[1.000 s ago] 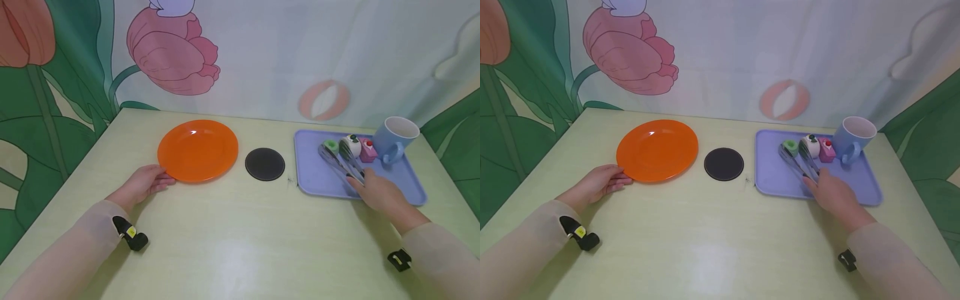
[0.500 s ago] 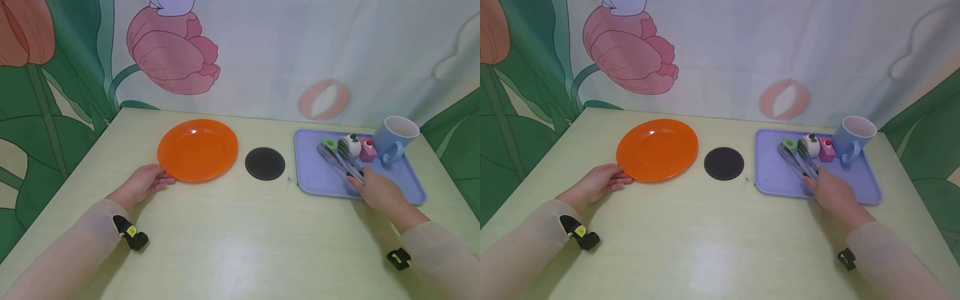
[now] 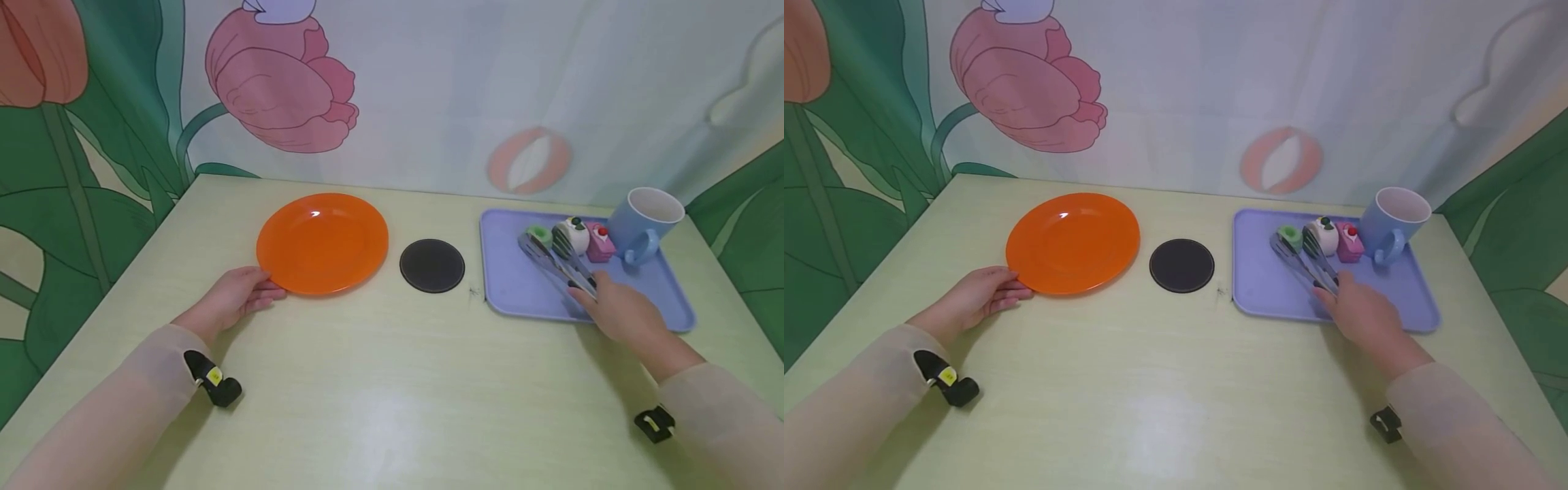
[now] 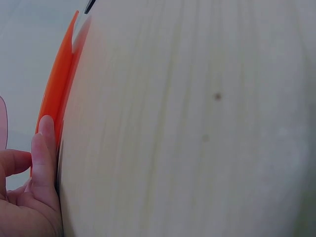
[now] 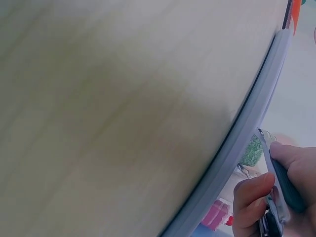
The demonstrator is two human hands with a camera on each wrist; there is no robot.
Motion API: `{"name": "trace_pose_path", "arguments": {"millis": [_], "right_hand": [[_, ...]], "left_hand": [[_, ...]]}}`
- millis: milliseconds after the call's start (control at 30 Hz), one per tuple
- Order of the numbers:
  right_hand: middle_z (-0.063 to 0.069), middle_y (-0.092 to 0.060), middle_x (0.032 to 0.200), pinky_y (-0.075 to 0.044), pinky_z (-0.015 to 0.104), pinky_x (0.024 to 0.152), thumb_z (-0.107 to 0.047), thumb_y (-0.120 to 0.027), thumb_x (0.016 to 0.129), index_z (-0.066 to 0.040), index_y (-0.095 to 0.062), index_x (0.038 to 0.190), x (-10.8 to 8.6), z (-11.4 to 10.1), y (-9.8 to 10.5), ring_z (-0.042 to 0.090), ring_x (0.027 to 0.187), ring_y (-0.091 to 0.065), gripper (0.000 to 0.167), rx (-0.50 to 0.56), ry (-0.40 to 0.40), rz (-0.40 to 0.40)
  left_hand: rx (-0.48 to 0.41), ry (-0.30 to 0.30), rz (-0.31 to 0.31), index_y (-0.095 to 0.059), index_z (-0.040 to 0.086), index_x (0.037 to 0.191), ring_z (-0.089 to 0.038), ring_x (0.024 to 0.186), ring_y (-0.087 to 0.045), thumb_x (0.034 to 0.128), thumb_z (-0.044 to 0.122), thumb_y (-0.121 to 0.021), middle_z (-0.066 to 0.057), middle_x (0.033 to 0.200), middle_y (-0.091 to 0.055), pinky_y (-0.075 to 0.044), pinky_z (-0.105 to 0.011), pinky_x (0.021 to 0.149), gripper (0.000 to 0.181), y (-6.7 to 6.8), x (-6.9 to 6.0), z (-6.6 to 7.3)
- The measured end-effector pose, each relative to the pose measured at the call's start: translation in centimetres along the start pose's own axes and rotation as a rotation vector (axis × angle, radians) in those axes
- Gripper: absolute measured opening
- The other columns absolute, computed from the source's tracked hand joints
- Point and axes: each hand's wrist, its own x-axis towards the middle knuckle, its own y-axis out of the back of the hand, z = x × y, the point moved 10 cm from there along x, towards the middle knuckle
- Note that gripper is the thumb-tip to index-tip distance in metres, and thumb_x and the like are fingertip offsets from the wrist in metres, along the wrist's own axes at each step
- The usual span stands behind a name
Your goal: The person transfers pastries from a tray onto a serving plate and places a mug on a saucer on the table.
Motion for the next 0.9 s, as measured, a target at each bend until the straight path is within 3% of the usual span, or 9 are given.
{"name": "trace_pose_path", "arguments": {"millis": [467,900], "right_hand": [[0.044,-0.030,0.130,-0.036,0.065,0.087,-0.064,-0.023,0.093,0.017,-0.017,0.138,-0.36,0.28,0.22,0.059,0.113,-0.035,0.092,0.008,-0.004,0.003],[0.044,-0.034,0.127,-0.040,0.064,0.083,-0.063,-0.024,0.093,0.015,-0.020,0.136,-0.57,-0.13,0.46,0.058,0.109,-0.041,0.089,0.009,0.004,0.019]], "left_hand": [[-0.014,0.006,0.001,-0.031,0.001,0.140,-0.009,0.090,-0.066,0.1022,0.029,-0.034,-0.008,0.105,-0.062,-0.049,-0.019,0.081,0.047,-0.10,0.08,0.00],[-0.022,-0.004,-0.001,-0.031,0.001,0.140,-0.009,0.091,-0.065,0.1022,0.029,-0.035,-0.009,0.107,-0.061,-0.049,-0.019,0.083,0.048,-0.03,-0.02,0.16]]}}
